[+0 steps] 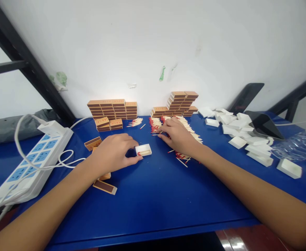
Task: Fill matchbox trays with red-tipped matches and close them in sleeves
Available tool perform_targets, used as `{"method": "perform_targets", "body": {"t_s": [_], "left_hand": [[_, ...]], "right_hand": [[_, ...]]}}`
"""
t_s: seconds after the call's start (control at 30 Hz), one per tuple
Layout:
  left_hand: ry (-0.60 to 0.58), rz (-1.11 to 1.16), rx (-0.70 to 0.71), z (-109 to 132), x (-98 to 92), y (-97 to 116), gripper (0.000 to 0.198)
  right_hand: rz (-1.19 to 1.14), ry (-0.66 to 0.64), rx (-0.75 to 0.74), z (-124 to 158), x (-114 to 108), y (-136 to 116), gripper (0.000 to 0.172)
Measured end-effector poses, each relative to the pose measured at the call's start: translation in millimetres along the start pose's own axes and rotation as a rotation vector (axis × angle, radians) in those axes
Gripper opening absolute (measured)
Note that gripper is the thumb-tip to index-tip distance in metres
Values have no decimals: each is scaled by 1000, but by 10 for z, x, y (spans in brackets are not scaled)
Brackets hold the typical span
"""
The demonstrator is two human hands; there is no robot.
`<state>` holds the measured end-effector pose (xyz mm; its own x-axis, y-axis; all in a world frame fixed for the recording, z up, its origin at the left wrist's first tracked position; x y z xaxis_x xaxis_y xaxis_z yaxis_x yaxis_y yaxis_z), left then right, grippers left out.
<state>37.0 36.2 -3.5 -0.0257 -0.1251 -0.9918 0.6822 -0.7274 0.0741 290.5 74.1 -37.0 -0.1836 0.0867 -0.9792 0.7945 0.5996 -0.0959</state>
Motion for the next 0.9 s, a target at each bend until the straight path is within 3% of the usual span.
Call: {"method": "perform_targets", "body": {"t_s": [0.23,0.5,0.8,0.9], "left_hand": [[-9,-10,-5,-1,0,3,31],[-15,-7,-8,-12,-16,15,30],[-5,-16,7,-2,-10,24,30],[0,-18,13,-9,-2,19,29]], "right_hand": [[-77,3,0,-23,23,6,14],[-116,-68,-49,1,-44,-160,15],[-187,-35,-163,133,-166,-688,13],[-201,-40,-208,133,-155,-735,13]]}}
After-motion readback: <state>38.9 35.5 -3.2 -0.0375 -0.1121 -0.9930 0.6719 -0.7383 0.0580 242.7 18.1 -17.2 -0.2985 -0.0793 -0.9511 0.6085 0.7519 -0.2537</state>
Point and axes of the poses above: each hand's wrist, its own z-axis away from the middle knuckle, its own x-axis out of the palm, y = z × x, the point moved 3 cm from there along -z, towards the middle knuckle, and after that the axes turned 15 degrees about -y, right-handed, at the moved point
